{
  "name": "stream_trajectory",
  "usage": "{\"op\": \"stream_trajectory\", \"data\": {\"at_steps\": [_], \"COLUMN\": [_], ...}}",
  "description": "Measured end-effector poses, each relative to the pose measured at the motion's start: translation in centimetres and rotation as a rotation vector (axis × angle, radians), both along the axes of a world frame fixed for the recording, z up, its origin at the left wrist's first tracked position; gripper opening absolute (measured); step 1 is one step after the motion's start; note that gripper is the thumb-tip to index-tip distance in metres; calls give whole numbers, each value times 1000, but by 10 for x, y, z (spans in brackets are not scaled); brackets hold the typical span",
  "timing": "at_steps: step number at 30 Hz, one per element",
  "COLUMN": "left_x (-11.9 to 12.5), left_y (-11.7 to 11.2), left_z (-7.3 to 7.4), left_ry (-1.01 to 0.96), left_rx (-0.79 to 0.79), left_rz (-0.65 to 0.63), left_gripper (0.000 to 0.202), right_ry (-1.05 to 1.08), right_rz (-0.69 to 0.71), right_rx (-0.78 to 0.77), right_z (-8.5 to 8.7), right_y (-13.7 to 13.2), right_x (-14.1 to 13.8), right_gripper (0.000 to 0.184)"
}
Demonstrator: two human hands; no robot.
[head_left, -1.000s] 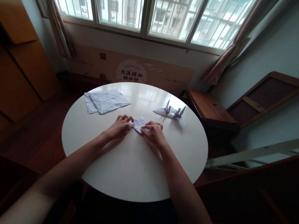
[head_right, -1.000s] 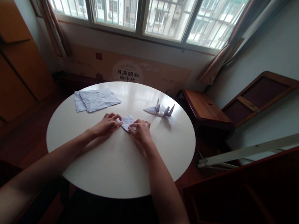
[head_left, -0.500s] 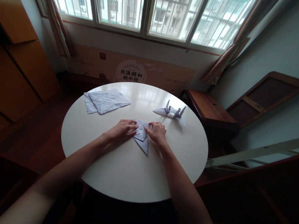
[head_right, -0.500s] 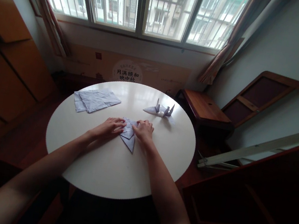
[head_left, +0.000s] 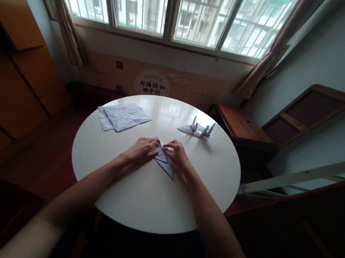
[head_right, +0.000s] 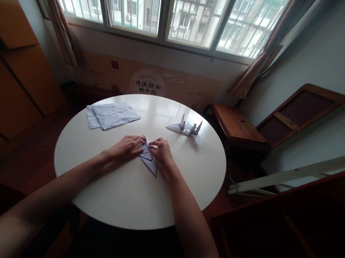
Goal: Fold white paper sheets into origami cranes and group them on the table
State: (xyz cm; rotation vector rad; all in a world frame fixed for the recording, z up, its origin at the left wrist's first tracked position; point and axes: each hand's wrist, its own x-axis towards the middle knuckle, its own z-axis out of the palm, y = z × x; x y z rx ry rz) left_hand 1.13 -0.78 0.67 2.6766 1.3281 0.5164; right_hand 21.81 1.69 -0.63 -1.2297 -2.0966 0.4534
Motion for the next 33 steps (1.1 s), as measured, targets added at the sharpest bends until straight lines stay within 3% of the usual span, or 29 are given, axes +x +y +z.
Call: {"op": "stream_trajectory", "data": {"at_steps": [4,11,16,20,24,27,29,33], "left_x": [-1,0,1,1,1,1,-1,-4], "left_y": [1,4,-2,-5,-4,-3,-2,2], "left_z": [-2,-8,1,9,12,10,8,1], "left_ry": [-27,32,103,132,99,73,75,-6], "left_rx": [39,-12,93,164,124,75,72,154], "left_rz": [15,59,167,247,241,264,257,123], "left_gripper": [34,45,43,48,62,70,67,53], "right_ry": [-96,-188,-105,-8,9,44,43,32], "right_rz": [77,-33,-56,41,207,245,274,360], "right_rx": [5,-39,111,211,127,66,64,79], "right_z": [3,8,14,15,10,6,5,5], "right_y": [-1,-4,-6,-7,-8,-8,-7,-6], "right_x": [3,5,7,4,2,2,2,0], "right_gripper": [16,9,8,21,47,64,60,27]}}
